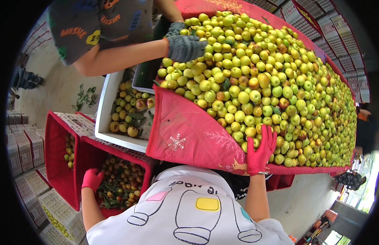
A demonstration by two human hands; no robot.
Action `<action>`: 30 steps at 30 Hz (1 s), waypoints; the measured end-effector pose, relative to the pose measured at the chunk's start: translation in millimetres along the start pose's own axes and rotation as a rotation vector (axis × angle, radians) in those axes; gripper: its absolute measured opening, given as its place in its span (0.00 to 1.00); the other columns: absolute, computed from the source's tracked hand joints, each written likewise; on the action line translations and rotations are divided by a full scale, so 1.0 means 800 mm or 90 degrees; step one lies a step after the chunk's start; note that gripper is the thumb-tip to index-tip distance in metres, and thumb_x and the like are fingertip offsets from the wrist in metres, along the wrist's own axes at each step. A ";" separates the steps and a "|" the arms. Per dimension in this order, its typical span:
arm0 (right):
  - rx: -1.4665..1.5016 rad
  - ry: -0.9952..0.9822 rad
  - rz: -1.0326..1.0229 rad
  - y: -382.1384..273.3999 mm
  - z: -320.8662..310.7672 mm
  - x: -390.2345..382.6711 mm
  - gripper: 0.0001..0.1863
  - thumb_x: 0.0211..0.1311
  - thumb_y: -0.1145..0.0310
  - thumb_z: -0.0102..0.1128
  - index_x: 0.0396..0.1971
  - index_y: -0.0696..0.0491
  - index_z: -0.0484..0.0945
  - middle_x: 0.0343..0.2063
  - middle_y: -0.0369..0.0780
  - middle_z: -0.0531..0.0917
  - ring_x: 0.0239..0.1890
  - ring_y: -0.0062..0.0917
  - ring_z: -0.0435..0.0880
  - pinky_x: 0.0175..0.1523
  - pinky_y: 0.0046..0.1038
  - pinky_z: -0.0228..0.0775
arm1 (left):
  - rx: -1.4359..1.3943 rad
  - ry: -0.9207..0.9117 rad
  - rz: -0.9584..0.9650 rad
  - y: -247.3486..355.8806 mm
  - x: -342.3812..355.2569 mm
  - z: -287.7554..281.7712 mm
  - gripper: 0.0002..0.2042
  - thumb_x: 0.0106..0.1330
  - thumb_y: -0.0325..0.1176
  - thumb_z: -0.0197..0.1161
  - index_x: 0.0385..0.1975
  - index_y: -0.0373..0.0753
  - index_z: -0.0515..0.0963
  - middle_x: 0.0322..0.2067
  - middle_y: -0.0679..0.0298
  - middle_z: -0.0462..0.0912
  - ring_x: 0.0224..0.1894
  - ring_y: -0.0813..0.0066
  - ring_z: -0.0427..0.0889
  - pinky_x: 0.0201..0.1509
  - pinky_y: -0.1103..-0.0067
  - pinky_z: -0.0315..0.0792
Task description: The person wearing pink gloves sorts green apples from a large pile on a red table into a white crate. They repeatedly pick up apples, inspect them, and place them into the crate while another worker assists nearby.
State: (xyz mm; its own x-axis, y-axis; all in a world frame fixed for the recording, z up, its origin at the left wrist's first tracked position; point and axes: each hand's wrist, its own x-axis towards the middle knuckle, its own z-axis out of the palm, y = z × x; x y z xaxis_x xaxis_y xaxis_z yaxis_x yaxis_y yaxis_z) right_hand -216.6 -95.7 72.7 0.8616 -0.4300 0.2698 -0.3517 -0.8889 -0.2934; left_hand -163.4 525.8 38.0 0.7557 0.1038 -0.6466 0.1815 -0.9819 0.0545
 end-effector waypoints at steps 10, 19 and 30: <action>-0.055 0.016 -0.045 -0.023 0.005 0.011 0.29 0.57 0.64 0.64 0.60 0.53 0.69 0.63 0.49 0.66 0.68 0.51 0.54 0.70 0.49 0.44 | -0.227 0.064 0.266 0.158 0.048 -0.075 0.11 0.62 0.35 0.63 0.36 0.33 0.80 0.32 0.51 0.83 0.36 0.57 0.82 0.40 0.69 0.75; 0.106 -0.099 -0.134 -0.071 0.018 0.007 0.28 0.54 0.68 0.65 0.58 0.52 0.71 0.65 0.48 0.63 0.68 0.50 0.55 0.69 0.49 0.47 | -0.275 0.290 0.624 0.489 0.220 -0.118 0.11 0.63 0.33 0.59 0.41 0.35 0.79 0.37 0.49 0.81 0.41 0.48 0.80 0.45 0.66 0.74; 0.104 -0.117 -0.076 -0.060 0.029 -0.002 0.26 0.49 0.71 0.65 0.53 0.50 0.74 0.62 0.48 0.67 0.65 0.52 0.59 0.69 0.52 0.47 | -0.478 0.110 0.424 0.598 0.337 -0.103 0.22 0.57 0.44 0.70 0.48 0.37 0.81 0.35 0.59 0.85 0.32 0.77 0.80 0.38 0.77 0.75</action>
State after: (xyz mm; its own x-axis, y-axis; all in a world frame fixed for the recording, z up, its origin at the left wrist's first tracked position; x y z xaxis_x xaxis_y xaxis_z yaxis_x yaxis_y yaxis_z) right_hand -192.3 -48.7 65.2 0.9505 -0.2751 0.1448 -0.1933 -0.8877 -0.4178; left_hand 179.3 97.5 -47.4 0.9168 -0.3485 -0.1950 -0.0065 -0.5013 0.8653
